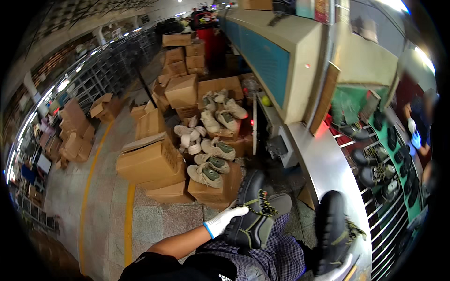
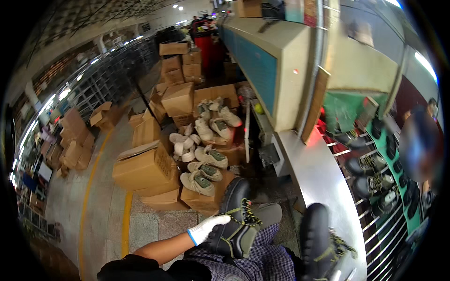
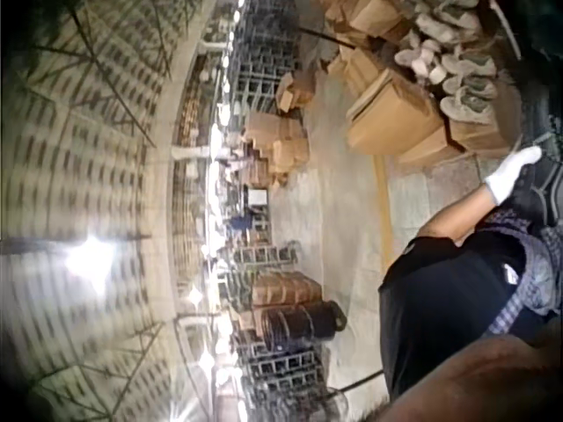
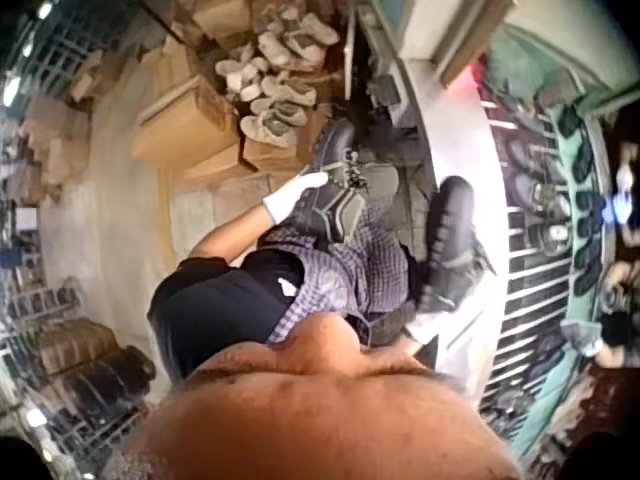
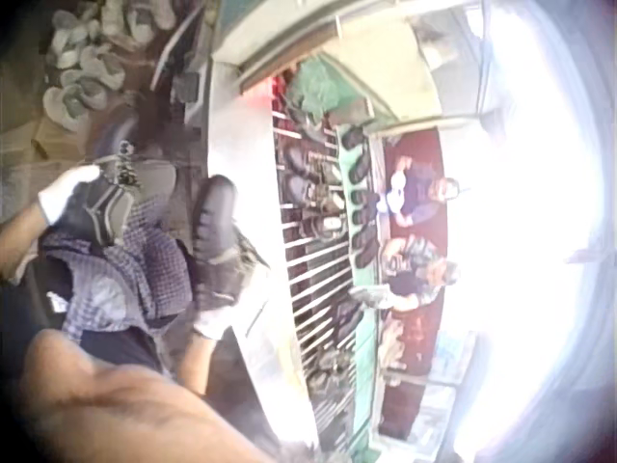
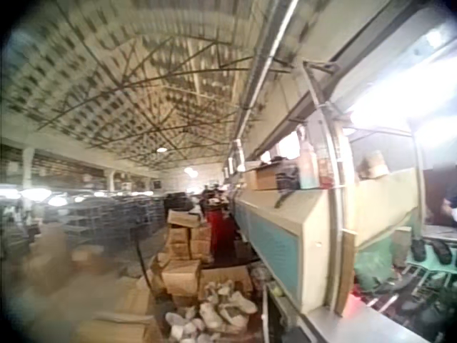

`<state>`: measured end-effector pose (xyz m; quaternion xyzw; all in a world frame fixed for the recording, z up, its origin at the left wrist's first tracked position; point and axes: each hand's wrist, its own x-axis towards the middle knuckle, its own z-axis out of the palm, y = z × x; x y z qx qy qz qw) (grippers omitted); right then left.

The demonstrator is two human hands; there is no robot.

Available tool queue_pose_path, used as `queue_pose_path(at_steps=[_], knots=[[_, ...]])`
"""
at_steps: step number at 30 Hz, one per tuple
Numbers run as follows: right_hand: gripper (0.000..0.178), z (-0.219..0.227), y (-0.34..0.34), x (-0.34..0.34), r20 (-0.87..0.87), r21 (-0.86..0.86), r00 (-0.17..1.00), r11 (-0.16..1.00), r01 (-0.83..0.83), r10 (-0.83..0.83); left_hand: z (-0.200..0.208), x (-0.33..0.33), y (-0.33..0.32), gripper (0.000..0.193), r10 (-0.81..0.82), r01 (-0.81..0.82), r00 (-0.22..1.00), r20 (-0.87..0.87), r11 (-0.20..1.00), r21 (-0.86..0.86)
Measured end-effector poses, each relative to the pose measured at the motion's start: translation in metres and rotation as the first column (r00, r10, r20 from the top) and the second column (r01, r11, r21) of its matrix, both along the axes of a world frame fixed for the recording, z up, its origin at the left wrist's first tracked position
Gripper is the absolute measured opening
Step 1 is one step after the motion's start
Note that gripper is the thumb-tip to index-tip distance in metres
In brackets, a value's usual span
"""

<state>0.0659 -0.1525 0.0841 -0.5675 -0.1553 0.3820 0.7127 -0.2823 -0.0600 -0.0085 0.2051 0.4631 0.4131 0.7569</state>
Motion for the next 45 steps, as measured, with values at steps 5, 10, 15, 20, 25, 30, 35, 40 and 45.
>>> queue_pose_path(at_steps=[5,10,15,20,25,30,35,40,45], knots=[[0.075,-0.084,0.067,-0.041,-0.392,-0.022,0.799,0.864,-0.503,0.455,-0.033,-0.088,-0.017,0.062,0.319,-0.332,0.941,-0.112,0.934,-0.132],[0.068,-0.124,0.191,-0.126,-0.501,0.119,0.409,0.529,-0.840,0.762,-0.087,-0.195,0.024,0.101,0.495,-0.517,0.841,-0.217,0.854,-0.054],[0.046,-0.181,0.314,-0.259,-0.482,-0.035,0.612,0.684,-0.729,0.627,-0.146,-0.282,0.098,0.092,0.591,-0.606,0.777,-0.215,0.796,-0.003],[0.049,-0.219,0.389,-0.373,-0.309,-0.155,0.688,0.679,-0.717,0.656,-0.192,-0.303,0.156,0.050,0.714,-0.687,0.648,0.264,0.698,-0.203],[0.073,-0.276,0.438,-0.423,-0.234,-0.408,0.634,0.517,-0.752,0.737,-0.218,-0.313,0.176,0.071,0.658,-0.743,0.669,-0.346,0.599,-0.298],[0.083,-0.274,0.453,-0.410,-0.536,-0.424,0.431,0.209,-0.881,0.726,-0.187,-0.306,0.188,0.074,0.497,-0.694,0.652,-0.573,0.696,-0.185],[0.063,-0.280,0.427,-0.364,-0.387,-0.471,0.234,0.028,-0.882,0.892,-0.198,-0.291,0.158,0.065,0.662,-0.780,0.597,-0.452,0.610,-0.137],[0.033,-0.303,0.364,-0.275,-0.380,-0.176,0.136,0.073,-0.982,0.915,-0.206,-0.265,0.111,0.060,0.732,-0.761,0.536,-0.420,0.634,0.135],[0.052,-0.228,0.226,-0.182,0.412,-0.536,0.044,0.281,-0.796,0.910,-0.161,-0.142,0.109,0.043,0.610,-0.387,0.677,-0.412,0.771,0.505]])
